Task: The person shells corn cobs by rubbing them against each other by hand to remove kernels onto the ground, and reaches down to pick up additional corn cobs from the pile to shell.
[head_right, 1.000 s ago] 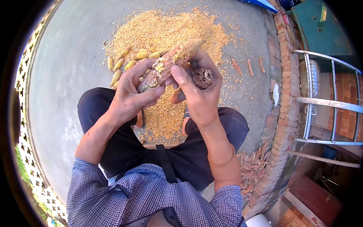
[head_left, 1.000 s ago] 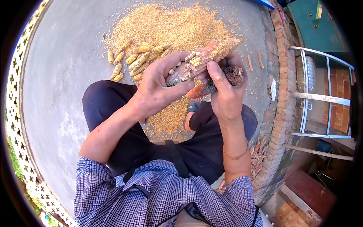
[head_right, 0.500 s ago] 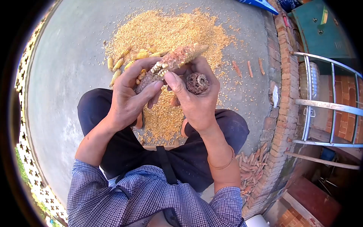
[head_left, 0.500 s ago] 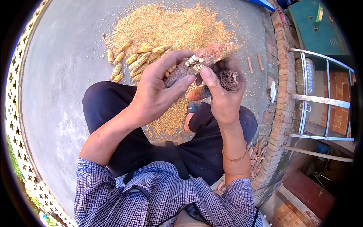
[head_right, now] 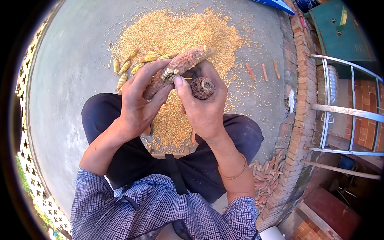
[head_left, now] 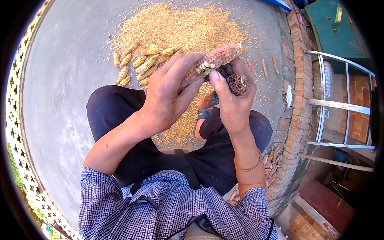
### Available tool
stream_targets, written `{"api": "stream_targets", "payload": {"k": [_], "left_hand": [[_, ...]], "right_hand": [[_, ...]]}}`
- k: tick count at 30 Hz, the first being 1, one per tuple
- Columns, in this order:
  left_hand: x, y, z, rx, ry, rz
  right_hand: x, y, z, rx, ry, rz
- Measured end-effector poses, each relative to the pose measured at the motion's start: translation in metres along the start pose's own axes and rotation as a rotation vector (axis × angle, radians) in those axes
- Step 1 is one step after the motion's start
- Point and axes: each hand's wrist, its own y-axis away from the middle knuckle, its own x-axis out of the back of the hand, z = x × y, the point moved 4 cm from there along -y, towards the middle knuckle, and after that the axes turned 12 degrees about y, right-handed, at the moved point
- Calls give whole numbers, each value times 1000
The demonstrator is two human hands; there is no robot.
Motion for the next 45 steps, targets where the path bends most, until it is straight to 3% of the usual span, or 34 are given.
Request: {"api": "stream_targets", "payload": {"k": [11,14,18,22,26,29,35,40,45], "left_hand": [[-3,-2,3,-137,-194,7],[-4,-1,4,-140,-246,-35],[-9,-1,0,-141,-109,38],[-8,0,-10,391,509,26],[-5,-1,-13,504,708,7],[-7,0,-16,422,664,71],[-3,-2,-6,75,76,15],[-3,-3,-3,-38,-31,-20],[0,-5,-2,-110,-86,21]], "right_hand": [[0,0,4,32,-7,44],[1,1,6,7,69,158],[4,-3,5,-46,85,131],[7,-5,12,-84,-114,18],[3,-4,6,-72,-111,42],[4,-4,2,-114,-31,27],[5,-3,4,-137,9,25],[6,-2,14,-59,14,92],[8,-6,4,-132,-82,41]]}}
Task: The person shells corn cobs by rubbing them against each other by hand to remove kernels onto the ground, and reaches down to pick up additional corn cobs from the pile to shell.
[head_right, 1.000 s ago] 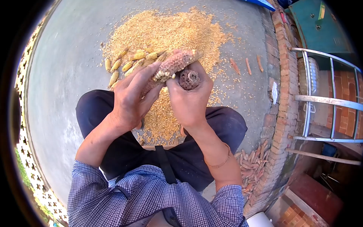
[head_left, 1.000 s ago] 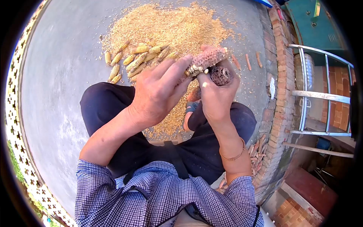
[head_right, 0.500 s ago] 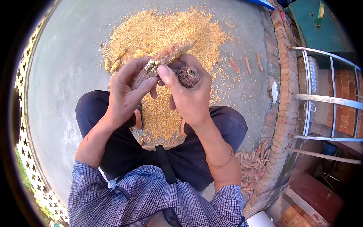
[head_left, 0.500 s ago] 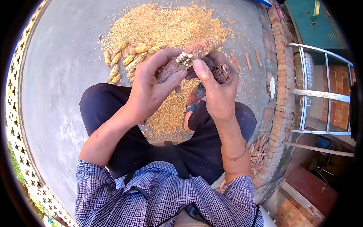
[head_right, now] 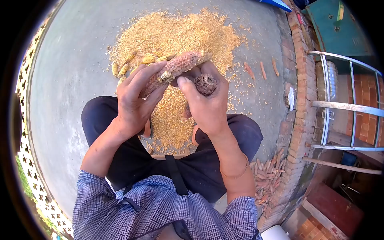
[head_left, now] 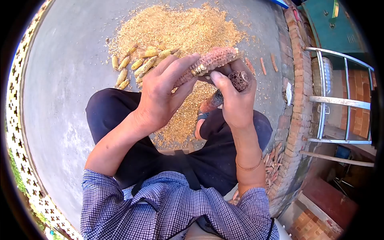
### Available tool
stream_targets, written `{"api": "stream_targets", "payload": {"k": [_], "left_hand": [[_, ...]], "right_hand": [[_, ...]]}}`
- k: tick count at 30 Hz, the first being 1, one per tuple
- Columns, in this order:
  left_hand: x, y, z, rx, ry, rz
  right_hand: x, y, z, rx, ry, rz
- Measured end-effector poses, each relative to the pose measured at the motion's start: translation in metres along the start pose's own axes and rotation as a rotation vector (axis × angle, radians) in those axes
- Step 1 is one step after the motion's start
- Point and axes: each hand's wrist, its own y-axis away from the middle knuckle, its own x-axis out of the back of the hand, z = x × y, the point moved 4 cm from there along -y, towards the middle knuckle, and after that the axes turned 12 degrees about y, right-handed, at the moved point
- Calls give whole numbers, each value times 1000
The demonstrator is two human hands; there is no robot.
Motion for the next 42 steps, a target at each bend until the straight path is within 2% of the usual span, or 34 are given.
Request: {"api": "stream_targets", "payload": {"k": [10,14,20,23,26,32,35,42], "left_hand": [[7,2,5,76,-56,-15],[6,2,5,81,-32,-32],[-4,8,-6,556,618,-108],[-7,6,-4,671,697,-230],[-11,8,-8,694,844,-283],[-15,11,-15,836,1057,-96],[-15,15,-19,805,1059,-110],[-12,10,-12,760,1005,-176]], "right_hand": [[0,2,-1,13,50,-108],[-1,0,0,62,22,-58],[8,-1,0,47,-1,38],[10,1,-2,36,-22,63],[11,0,0,54,4,74],[14,0,2,59,69,33],[10,2,-1,2,61,-2],[6,1,0,25,104,-29]]}}
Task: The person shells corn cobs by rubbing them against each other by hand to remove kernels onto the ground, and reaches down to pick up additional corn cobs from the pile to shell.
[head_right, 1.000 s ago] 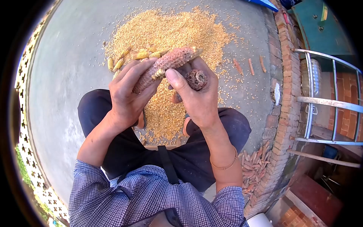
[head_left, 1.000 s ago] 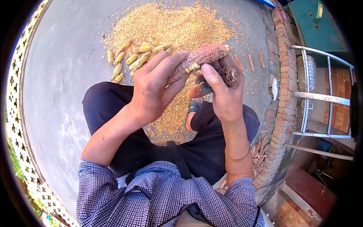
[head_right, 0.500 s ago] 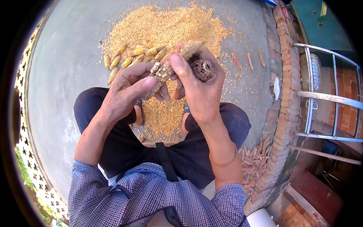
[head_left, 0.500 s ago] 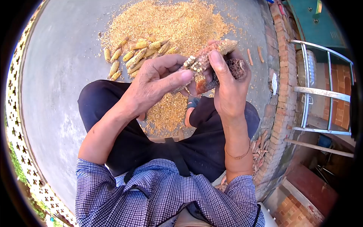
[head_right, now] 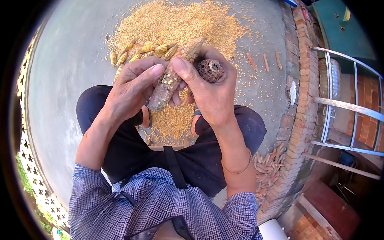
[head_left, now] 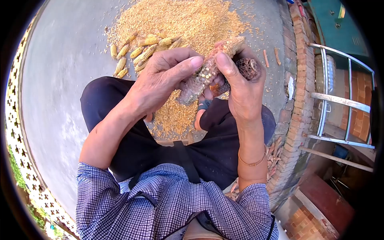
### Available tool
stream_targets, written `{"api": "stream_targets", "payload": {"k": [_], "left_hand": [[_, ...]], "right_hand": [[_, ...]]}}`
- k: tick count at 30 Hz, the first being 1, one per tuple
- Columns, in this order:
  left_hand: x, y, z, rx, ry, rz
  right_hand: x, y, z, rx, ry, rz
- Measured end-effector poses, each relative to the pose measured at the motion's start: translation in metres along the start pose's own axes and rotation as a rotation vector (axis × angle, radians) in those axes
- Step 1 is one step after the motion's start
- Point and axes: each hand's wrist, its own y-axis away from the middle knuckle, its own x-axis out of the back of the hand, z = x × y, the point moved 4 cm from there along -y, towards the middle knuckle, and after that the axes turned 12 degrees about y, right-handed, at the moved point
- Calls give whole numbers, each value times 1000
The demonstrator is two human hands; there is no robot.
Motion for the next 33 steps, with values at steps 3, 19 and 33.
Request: {"api": "stream_targets", "payload": {"k": [3,19,33], "left_hand": [[0,0,-1,7,19,-11],[-3,2,4,89,282,-24],[-2,6,3,33,214,-109]], "right_hand": [[0,0,3,8,10,-22],[3,-2,3,18,-180,-103],[2,-2,0,55,-218,-102]]}}
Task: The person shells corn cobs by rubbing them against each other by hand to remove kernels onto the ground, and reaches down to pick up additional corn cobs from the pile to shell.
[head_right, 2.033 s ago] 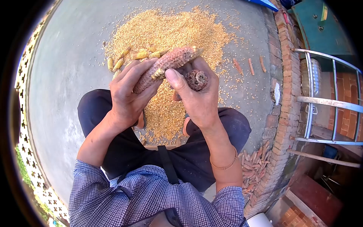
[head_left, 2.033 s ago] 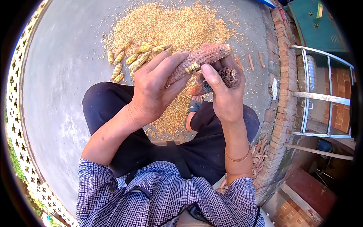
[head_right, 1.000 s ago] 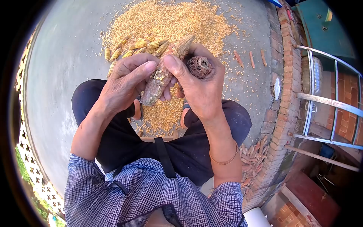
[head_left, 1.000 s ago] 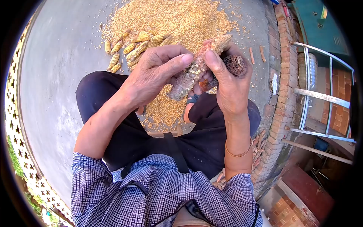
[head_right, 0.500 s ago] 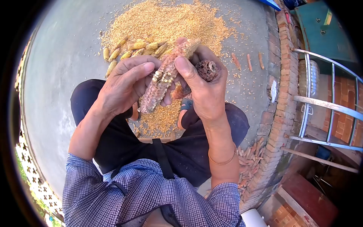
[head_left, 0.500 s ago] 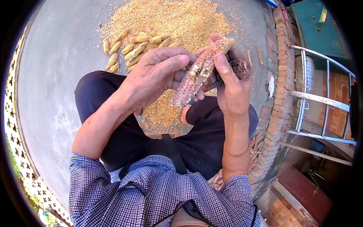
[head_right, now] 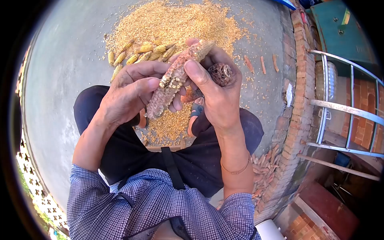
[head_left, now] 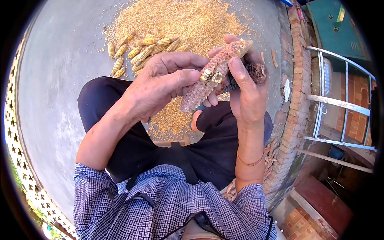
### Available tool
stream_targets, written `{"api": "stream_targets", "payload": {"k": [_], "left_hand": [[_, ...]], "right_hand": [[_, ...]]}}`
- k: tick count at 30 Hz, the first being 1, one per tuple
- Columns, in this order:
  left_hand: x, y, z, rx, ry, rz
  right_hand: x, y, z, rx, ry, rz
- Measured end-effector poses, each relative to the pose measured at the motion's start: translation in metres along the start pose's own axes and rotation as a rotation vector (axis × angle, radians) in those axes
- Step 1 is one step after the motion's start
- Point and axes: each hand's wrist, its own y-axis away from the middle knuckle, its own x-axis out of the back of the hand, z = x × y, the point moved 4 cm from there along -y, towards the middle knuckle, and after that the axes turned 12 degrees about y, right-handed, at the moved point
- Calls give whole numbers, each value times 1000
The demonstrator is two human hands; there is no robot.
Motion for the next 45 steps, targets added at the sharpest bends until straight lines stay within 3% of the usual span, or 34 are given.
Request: {"api": "stream_targets", "payload": {"k": [5,11,20,26,29,35,38,45], "left_hand": [[-2,0,-3,25,72,19],[-4,-1,-3,20,76,38],[-3,-3,-3,-65,-195,-14],[-2,-3,-2,-16,-246,28],[0,-2,-2,-7,-225,66],[-2,-2,-2,-12,120,103],[-4,-1,1,-4,155,81],[-3,0,5,19,225,72]], "right_hand": [[6,1,2,-27,99,35],[6,1,1,-44,3,82],[6,0,-1,32,112,119],[4,0,-2,56,169,119],[5,0,-1,76,190,110],[9,-1,4,-32,116,81],[9,-2,-1,-100,-70,151],[15,-4,-3,-81,-123,160]]}}
